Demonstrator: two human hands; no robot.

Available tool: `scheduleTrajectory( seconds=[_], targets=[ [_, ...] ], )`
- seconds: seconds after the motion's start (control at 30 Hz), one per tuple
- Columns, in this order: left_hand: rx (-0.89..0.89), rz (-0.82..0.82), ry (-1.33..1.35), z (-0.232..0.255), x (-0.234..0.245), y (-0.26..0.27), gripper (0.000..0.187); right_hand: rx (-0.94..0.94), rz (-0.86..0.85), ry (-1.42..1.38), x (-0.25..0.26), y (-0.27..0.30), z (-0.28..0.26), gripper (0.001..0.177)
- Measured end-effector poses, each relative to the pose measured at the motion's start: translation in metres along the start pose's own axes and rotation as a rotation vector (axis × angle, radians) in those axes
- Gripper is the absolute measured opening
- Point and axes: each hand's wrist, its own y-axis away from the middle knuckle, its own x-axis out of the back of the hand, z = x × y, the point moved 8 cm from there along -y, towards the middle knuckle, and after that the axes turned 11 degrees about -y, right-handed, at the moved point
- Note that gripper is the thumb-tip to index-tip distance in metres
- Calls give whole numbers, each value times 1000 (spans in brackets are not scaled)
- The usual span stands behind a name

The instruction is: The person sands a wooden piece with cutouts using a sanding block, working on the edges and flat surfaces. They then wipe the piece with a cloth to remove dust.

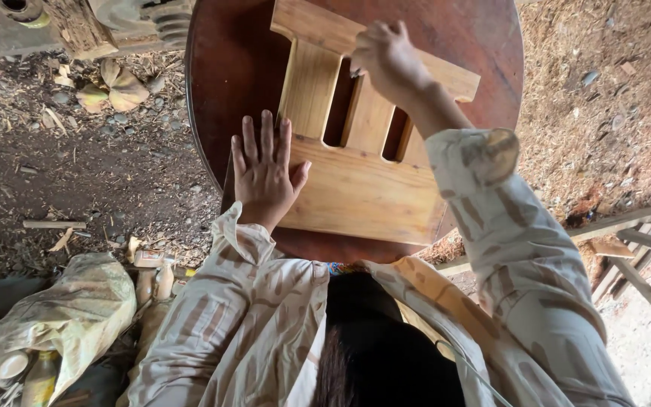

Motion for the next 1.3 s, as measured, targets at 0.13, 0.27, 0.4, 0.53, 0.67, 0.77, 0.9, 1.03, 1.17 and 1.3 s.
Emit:
scheduleTrajectory(
  seconds=[0.13,0.27,0.4,0.53,0.67,0.77,0.9,1.03,1.17,1.3],
  targets=[
    [5,-15,-29,-2,1,1,82,-92,57,-93,-35,3,76,47],
    [22,-41,20,-2,-4,1,82,-274,-286,-52,-2,-17,-29,37],
    [12,-10,-23,-2,1,1,80,-93,17,-117,-28,-7,19,37],
    [8,10,-44,0,2,-4,81,-70,134,-101,-5,-1,5,45],
    [16,-12,-26,-3,-1,1,81,-169,293,-269,1,27,87,41],
    [-7,52,-75,-2,7,3,79,-370,215,-432,32,52,76,17],
    [-23,43,-105,0,9,3,80,-202,182,-311,28,88,75,15],
    [-26,58,-114,0,10,1,79,-142,130,-300,7,110,88,19],
    [-24,58,-125,0,13,-1,79,-192,201,1,29,124,99,21],
    [-21,48,-96,-1,11,1,79,-194,-26,-72,-4,115,71,43]
  ],
)
